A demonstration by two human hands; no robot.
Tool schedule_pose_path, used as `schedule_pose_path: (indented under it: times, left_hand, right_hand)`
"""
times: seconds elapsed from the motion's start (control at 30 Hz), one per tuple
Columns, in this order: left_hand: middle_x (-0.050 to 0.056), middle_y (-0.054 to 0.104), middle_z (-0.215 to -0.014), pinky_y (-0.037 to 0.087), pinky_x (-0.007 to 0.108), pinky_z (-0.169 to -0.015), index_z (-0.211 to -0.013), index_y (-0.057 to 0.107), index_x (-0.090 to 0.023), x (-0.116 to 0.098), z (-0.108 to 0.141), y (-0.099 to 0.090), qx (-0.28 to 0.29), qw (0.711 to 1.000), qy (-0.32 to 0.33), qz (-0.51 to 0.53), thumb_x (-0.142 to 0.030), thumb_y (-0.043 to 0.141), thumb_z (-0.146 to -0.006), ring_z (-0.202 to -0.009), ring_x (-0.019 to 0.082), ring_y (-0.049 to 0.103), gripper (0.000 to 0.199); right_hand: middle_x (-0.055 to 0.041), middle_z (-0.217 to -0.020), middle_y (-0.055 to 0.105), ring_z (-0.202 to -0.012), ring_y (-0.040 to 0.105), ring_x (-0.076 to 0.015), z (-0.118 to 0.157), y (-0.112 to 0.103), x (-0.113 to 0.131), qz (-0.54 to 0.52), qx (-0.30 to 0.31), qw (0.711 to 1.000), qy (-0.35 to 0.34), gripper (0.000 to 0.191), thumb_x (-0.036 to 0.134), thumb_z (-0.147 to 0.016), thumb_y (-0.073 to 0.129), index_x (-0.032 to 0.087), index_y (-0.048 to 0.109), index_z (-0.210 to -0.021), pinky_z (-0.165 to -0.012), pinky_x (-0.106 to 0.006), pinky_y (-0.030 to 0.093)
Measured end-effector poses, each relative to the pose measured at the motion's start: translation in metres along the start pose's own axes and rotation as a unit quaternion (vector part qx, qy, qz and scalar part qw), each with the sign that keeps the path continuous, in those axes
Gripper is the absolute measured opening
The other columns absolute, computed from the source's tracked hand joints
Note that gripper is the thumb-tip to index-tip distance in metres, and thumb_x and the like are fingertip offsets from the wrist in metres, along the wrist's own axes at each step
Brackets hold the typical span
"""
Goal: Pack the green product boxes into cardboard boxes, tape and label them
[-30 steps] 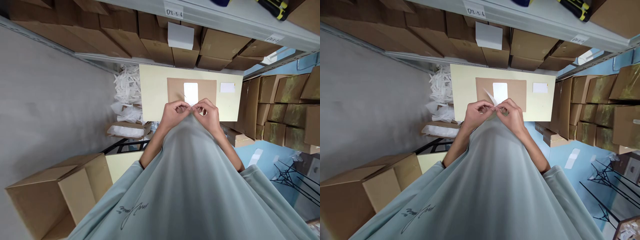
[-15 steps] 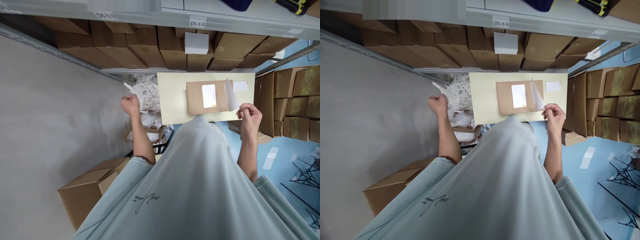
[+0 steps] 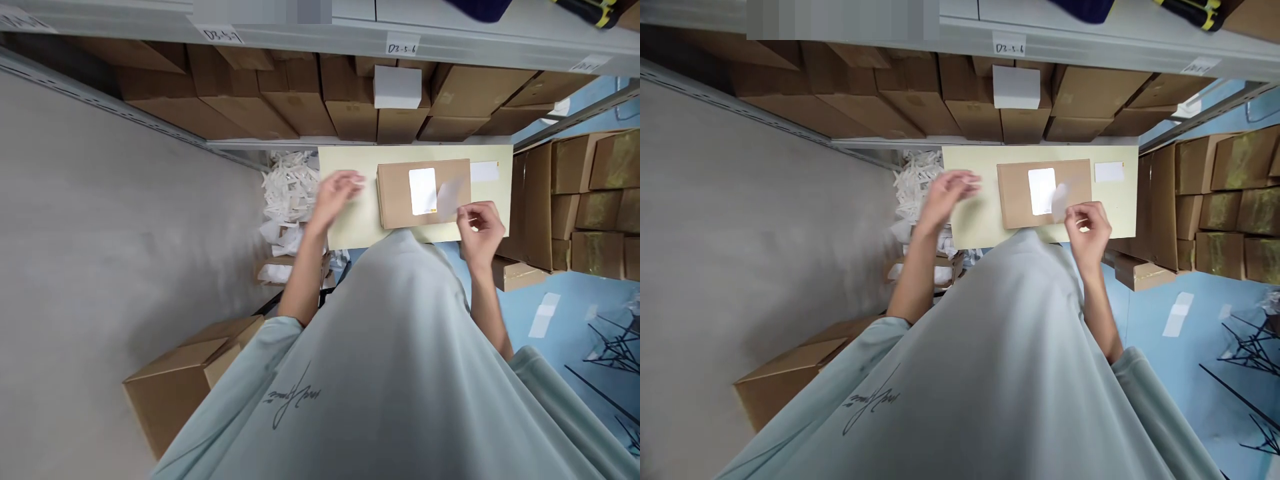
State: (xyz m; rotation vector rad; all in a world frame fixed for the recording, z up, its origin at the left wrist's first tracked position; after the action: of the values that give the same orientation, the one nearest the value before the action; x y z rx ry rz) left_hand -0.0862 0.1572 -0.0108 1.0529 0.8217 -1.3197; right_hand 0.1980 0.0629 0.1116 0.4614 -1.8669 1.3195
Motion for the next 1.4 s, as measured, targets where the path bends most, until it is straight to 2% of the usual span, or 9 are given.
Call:
schedule_pose_path:
  times: [0.07,0.13,0.27,0.47,0.6,0.77,0.9,1.17,1.4]
  left_hand:
    - [0.012,0.084,-0.113,0.068,0.038,-0.093,-0.104,0.074,-0.022,-0.003,0.012,0.036,0.086,0.994,-0.034,0.058,-0.060,0.089,-0.089,-0.100,0.021,0.082,0.043]
    - [0.013,0.084,-0.118,0.068,0.039,-0.096,-0.105,0.072,-0.022,-0.003,0.027,0.072,0.120,0.985,-0.054,0.109,-0.066,0.087,-0.090,-0.104,0.023,0.083,0.049]
    - [0.009,0.082,-0.109,0.069,0.037,-0.092,-0.101,0.069,-0.022,0.002,0.040,0.107,0.044,0.991,-0.053,0.111,-0.067,0.089,-0.087,-0.104,0.023,0.082,0.051]
    - [0.004,0.080,-0.092,0.068,0.032,-0.080,-0.095,0.071,-0.023,0.016,0.032,0.116,-0.015,0.995,-0.077,0.057,-0.053,0.090,-0.082,-0.091,0.021,0.080,0.038]
    - [0.001,0.074,-0.084,0.064,0.030,-0.074,-0.091,0.066,-0.024,0.023,0.032,0.127,-0.078,0.994,-0.070,0.043,-0.054,0.085,-0.081,-0.082,0.019,0.075,0.037]
    - [-0.001,0.068,-0.082,0.062,0.031,-0.069,-0.089,0.061,-0.026,0.024,0.036,0.139,-0.073,0.993,-0.085,0.038,-0.061,0.083,-0.080,-0.077,0.018,0.071,0.042]
    - [-0.001,0.067,-0.081,0.062,0.031,-0.071,-0.087,0.061,-0.025,0.019,0.039,0.147,-0.064,0.994,-0.086,0.038,-0.062,0.085,-0.078,-0.074,0.016,0.068,0.045]
    - [0.001,0.070,-0.084,0.062,0.031,-0.071,-0.086,0.064,-0.025,0.021,0.036,0.160,-0.058,0.993,-0.085,0.057,-0.058,0.088,-0.080,-0.076,0.017,0.069,0.042]
    - [0.001,0.072,-0.084,0.063,0.031,-0.072,-0.086,0.066,-0.025,0.023,0.032,0.159,-0.052,0.992,-0.101,0.061,-0.054,0.088,-0.081,-0.079,0.018,0.071,0.037]
  right_hand:
    - [-0.0045,-0.095,0.072,-0.077,0.067,-0.0186,0.003,0.012,0.009,0.038,0.049,0.996,-0.066,0.019,0.043,-0.101,0.070,0.027,0.074,-0.092,-0.064,-0.033,0.057]
    - [-0.0053,-0.099,0.074,-0.075,0.067,-0.0181,0.008,0.024,0.013,0.070,0.109,0.984,-0.125,0.016,0.038,-0.104,0.067,0.028,0.074,-0.095,-0.066,-0.034,0.055]
    - [-0.0067,-0.103,0.075,-0.078,0.068,-0.0188,0.013,0.039,0.007,0.117,0.213,0.953,-0.181,0.015,0.029,-0.107,0.063,0.027,0.074,-0.097,-0.071,-0.034,0.052]
    - [-0.0077,-0.103,0.076,-0.078,0.066,-0.0182,0.009,0.040,-0.022,0.143,0.303,0.923,-0.191,0.023,0.023,-0.111,0.058,0.024,0.075,-0.095,-0.068,-0.033,0.047]
    - [-0.0039,-0.101,0.077,-0.076,0.066,-0.0163,-0.004,0.029,-0.046,0.051,0.375,0.915,-0.141,0.019,0.027,-0.107,0.069,0.026,0.080,-0.092,-0.069,-0.031,0.049]
    - [-0.0028,-0.094,0.076,-0.073,0.060,-0.0164,-0.051,0.010,-0.092,-0.096,0.248,0.962,0.057,0.018,0.043,-0.098,0.082,0.026,0.086,-0.095,-0.075,-0.034,0.056]
    - [-0.0007,-0.087,0.074,-0.067,0.055,-0.0144,-0.073,0.014,-0.114,-0.182,0.280,0.932,0.145,0.026,0.051,-0.087,0.090,0.025,0.086,-0.093,-0.069,-0.034,0.053]
    - [0.0036,-0.065,0.065,-0.062,0.057,-0.0152,-0.081,0.026,-0.129,-0.213,0.308,0.913,0.163,0.034,0.057,-0.084,0.089,0.024,0.081,-0.087,-0.063,-0.032,0.050]
    - [0.0029,-0.069,0.067,-0.069,0.063,-0.0164,-0.090,0.031,-0.137,-0.205,0.310,0.914,0.164,0.022,0.045,-0.088,0.088,0.024,0.081,-0.092,-0.069,-0.032,0.055]
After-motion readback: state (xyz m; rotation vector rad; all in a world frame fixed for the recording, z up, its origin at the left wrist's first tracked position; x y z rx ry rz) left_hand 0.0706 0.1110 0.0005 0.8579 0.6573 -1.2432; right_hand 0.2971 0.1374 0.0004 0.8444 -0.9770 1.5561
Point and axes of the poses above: each hand's wrist, its own z-axis away from the middle knuckle, its own y-axis out of the palm, x = y × z, the point moved 3 cm from there along -z, towards the middle knuckle
